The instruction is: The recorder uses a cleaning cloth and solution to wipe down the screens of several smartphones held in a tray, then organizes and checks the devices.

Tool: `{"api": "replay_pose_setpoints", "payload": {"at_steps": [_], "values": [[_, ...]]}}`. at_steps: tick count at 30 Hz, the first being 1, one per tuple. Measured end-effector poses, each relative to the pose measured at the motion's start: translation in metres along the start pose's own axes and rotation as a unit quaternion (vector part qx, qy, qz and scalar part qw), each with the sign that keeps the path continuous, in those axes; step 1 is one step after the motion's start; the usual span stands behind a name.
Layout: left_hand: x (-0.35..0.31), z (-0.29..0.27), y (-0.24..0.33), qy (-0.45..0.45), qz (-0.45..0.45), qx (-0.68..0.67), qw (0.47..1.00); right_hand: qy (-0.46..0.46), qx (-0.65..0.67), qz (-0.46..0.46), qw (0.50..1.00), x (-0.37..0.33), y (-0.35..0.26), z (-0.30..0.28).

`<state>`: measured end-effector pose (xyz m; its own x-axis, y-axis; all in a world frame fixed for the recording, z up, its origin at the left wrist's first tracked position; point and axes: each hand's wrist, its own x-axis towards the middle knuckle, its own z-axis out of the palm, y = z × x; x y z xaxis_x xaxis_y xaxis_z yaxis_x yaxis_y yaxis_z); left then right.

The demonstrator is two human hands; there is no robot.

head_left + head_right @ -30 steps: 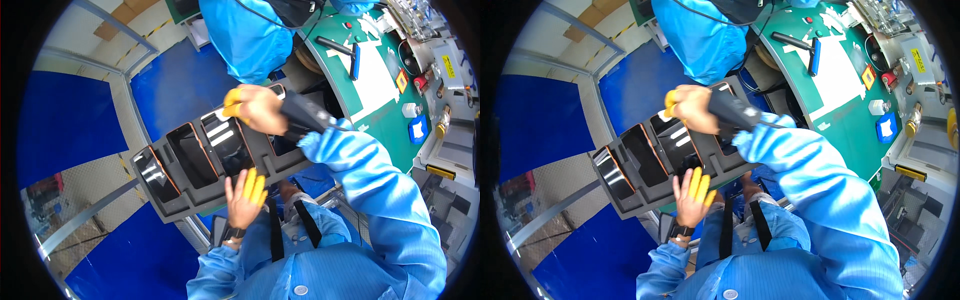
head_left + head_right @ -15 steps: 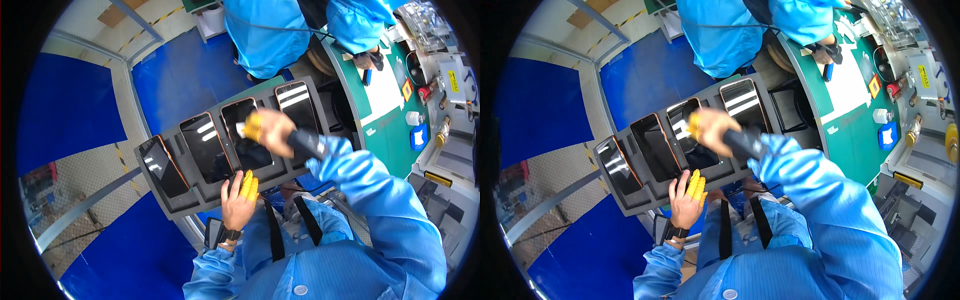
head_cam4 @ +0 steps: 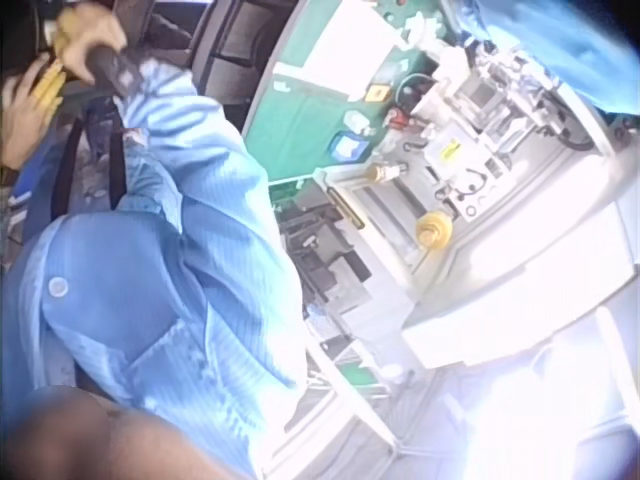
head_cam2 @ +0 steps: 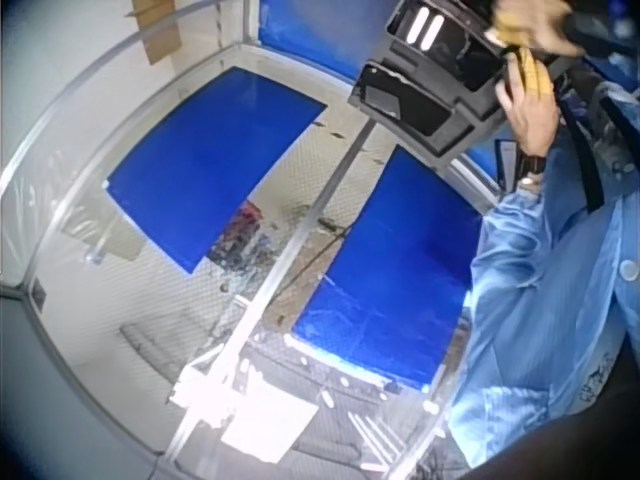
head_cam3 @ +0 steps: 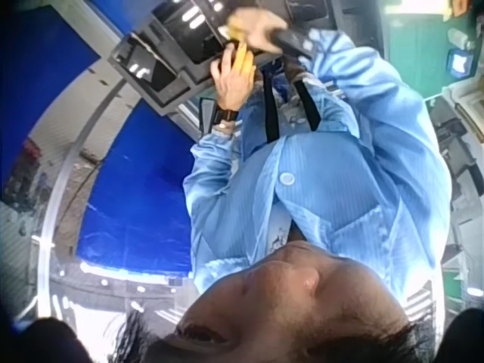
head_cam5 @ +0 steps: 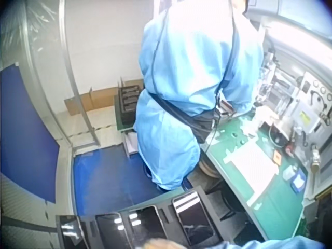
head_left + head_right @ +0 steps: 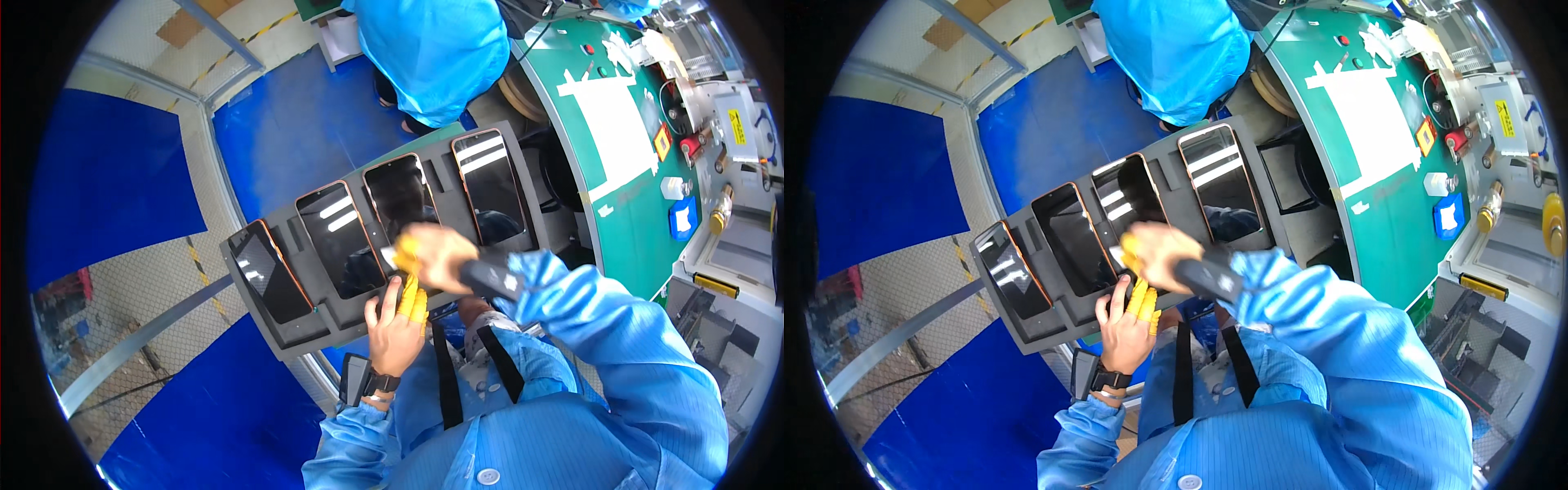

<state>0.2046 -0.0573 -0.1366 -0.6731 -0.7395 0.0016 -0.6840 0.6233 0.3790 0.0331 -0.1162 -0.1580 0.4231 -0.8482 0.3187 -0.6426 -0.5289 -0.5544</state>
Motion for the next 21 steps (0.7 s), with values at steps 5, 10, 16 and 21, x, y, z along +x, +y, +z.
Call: {"api": "replay_pose_setpoints", "payload": {"at_steps": [5, 10, 16, 21], "values": [[-0.001, 0.002, -0.001, 0.007, -0.006, -0.006, 1.0, -0.131, 0.068, 0.076, 0.986, 0.019, 0.023, -0.016], [-0.002, -0.003, 0.001, 0.007, -0.004, 0.008, 1.0, 0.11, -0.04, -0.018, 0.993, 0.082, 0.053, -0.025], [-0.009, 0.012, -0.011, 0.023, 0.019, 0.002, 1.0, -0.055, 0.001, -0.122, 0.991, 0.0, 0.0, -0.014], [-0.014, 0.02, -0.014, 0.084, 0.043, -0.022, 0.995, -0.161, 0.066, -0.181, 0.968, -0.011, 0.012, -0.037]]}}
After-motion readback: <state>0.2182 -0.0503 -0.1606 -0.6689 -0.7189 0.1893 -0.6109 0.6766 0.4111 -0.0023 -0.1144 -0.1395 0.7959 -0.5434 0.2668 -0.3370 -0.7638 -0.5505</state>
